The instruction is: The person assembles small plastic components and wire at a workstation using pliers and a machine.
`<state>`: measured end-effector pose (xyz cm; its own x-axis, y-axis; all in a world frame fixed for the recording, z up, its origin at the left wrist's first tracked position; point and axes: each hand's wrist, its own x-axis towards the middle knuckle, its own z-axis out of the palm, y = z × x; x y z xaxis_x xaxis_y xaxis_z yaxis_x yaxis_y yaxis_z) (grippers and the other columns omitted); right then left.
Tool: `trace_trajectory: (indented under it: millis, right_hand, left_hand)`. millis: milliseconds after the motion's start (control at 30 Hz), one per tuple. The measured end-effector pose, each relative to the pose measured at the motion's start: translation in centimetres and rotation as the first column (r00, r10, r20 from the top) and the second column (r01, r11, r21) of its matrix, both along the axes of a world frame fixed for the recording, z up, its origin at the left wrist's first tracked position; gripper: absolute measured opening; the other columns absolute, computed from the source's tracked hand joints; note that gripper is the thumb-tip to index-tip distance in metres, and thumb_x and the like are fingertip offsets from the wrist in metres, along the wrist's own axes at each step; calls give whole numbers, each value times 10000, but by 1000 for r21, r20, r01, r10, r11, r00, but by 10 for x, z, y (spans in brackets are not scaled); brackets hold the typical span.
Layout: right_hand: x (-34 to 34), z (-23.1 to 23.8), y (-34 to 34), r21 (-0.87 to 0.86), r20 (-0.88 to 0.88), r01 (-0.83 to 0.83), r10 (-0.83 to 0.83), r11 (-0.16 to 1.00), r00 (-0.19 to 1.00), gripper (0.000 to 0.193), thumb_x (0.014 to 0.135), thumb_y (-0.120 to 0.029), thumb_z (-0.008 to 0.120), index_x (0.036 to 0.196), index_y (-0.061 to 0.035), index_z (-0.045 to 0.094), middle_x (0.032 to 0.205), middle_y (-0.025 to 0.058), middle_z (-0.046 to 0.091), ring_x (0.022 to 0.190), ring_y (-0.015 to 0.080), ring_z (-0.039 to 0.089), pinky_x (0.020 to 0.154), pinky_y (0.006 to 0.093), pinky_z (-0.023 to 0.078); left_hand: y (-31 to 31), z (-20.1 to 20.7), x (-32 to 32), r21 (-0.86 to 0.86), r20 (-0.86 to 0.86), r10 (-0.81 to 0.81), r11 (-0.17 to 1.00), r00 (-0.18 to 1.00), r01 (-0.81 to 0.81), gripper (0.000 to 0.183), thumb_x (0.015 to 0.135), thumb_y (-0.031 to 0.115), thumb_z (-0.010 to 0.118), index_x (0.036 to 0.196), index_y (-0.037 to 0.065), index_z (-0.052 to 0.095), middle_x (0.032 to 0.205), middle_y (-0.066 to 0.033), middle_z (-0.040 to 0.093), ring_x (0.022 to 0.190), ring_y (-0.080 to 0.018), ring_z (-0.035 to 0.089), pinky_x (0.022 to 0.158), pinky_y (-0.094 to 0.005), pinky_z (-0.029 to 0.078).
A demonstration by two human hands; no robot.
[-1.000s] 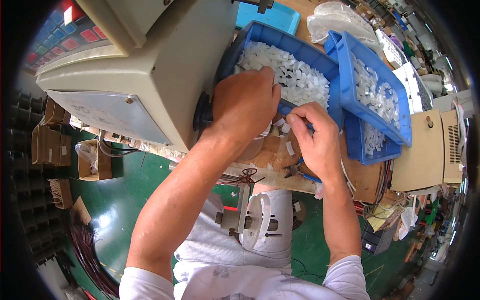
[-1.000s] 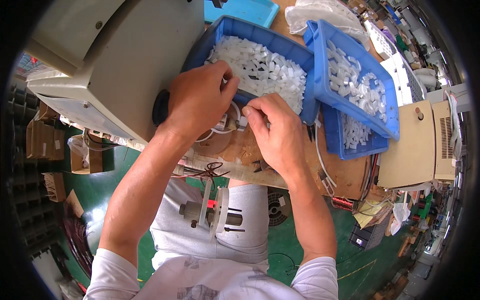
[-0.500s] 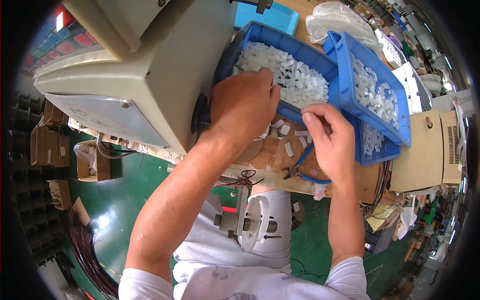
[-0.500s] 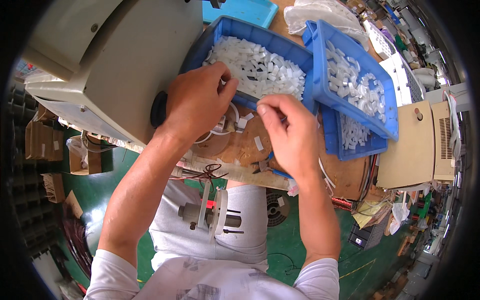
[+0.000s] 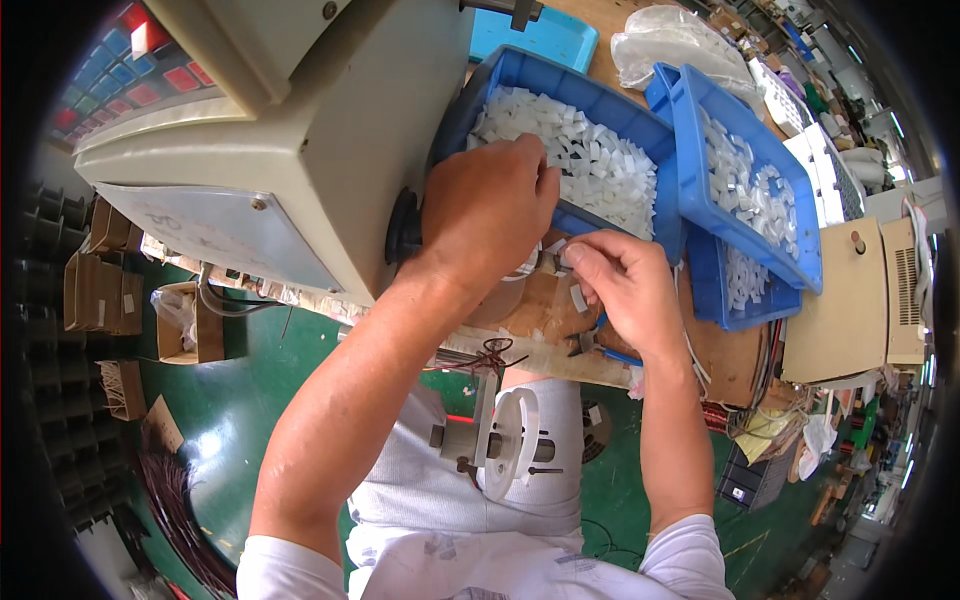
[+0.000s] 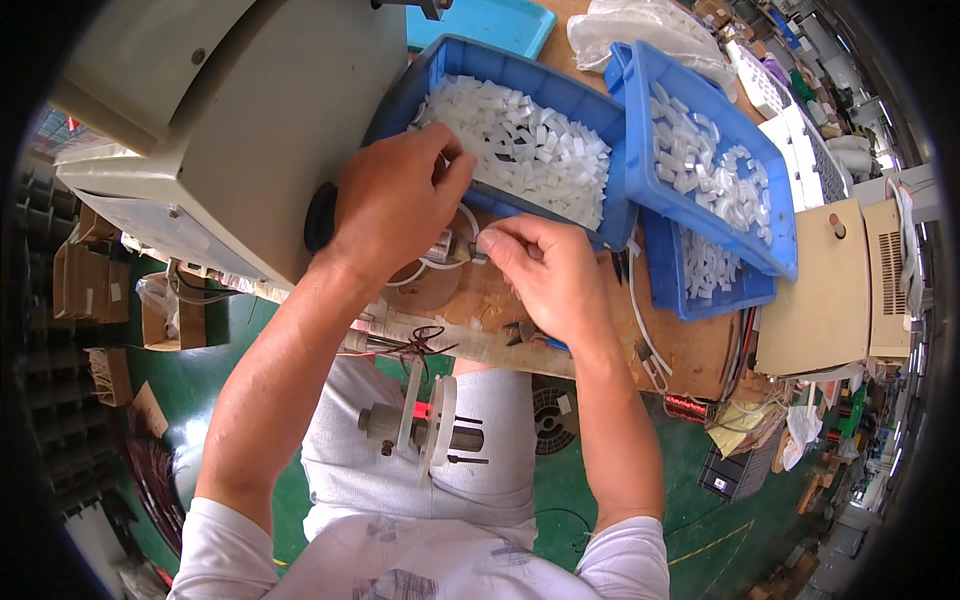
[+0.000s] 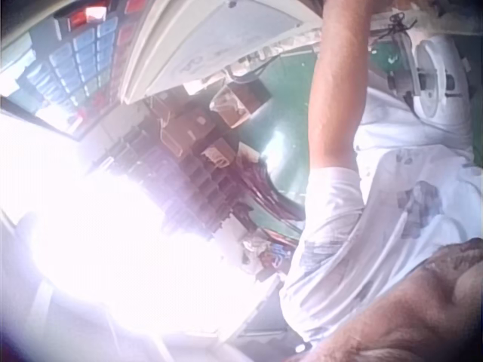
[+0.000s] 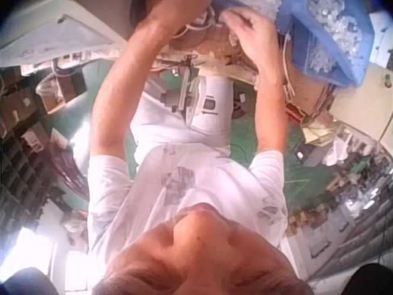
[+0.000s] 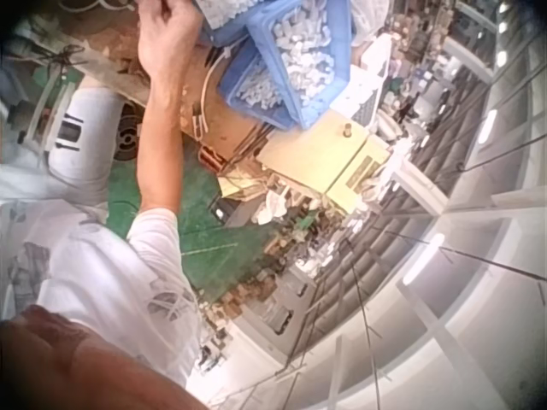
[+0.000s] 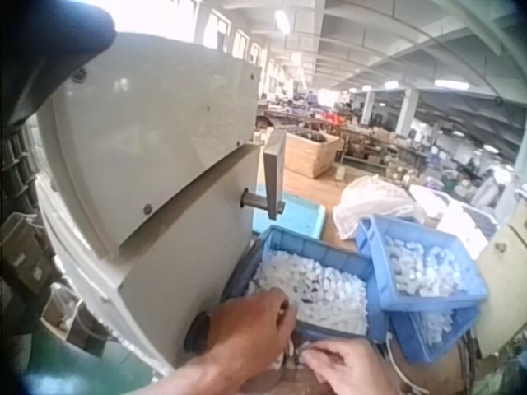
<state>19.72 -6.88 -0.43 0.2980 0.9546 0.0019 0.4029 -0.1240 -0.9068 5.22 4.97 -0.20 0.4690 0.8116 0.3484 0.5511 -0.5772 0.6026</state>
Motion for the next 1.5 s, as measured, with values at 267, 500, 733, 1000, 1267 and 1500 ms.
trace_trajectory:
  millis: [267,500,733,1000,1267,1500]
  right_hand:
    - [8,-18,4,-71,-303,-59,34,996,952,262,994,-230,692,905,14,728,681,-21,598,585,42,483,525,241,371]
    - [2,-33,-2,-112,-505,-48,-15,993,863,407,1029,-335,638,771,-22,672,678,1,595,592,63,489,549,244,371]
    - [2,-36,-7,-82,-522,-61,9,995,853,415,1040,-346,618,782,-24,669,705,6,601,608,72,499,564,246,383]
    - [-2,-36,-38,-76,-437,26,-56,997,898,349,1041,-281,609,915,27,715,737,-7,595,663,67,512,602,236,412]
    - [-2,-35,-89,-13,-507,53,-53,998,860,296,1053,-219,585,1011,46,711,802,11,626,701,69,535,638,240,449]
    - [10,-32,-104,65,-287,166,-141,984,947,189,1021,-140,634,1012,28,719,840,14,644,735,73,555,655,239,457]
  left_hand:
    - [-28,-13,-30,329,139,-185,935,973,131,134,935,178,645,923,54,694,828,-120,701,765,-356,674,668,-456,494]
    - [-24,-11,-18,207,-199,-44,975,979,86,227,985,224,567,849,64,655,797,-110,697,748,-335,677,657,-475,507]
    - [-28,-5,-16,119,-242,-30,991,970,60,259,989,240,552,834,56,648,805,-124,701,764,-354,679,663,-484,521]
    - [-8,0,-5,-13,-345,-39,999,938,37,290,959,299,574,901,51,712,861,-176,724,847,-396,686,797,-516,512]
    - [18,6,17,9,-493,-46,998,869,58,292,930,325,613,866,70,742,855,-144,741,881,-345,706,873,-481,477]
    - [51,-20,29,170,-464,17,983,886,70,257,907,316,644,853,83,739,831,-120,738,846,-341,703,854,-503,473]
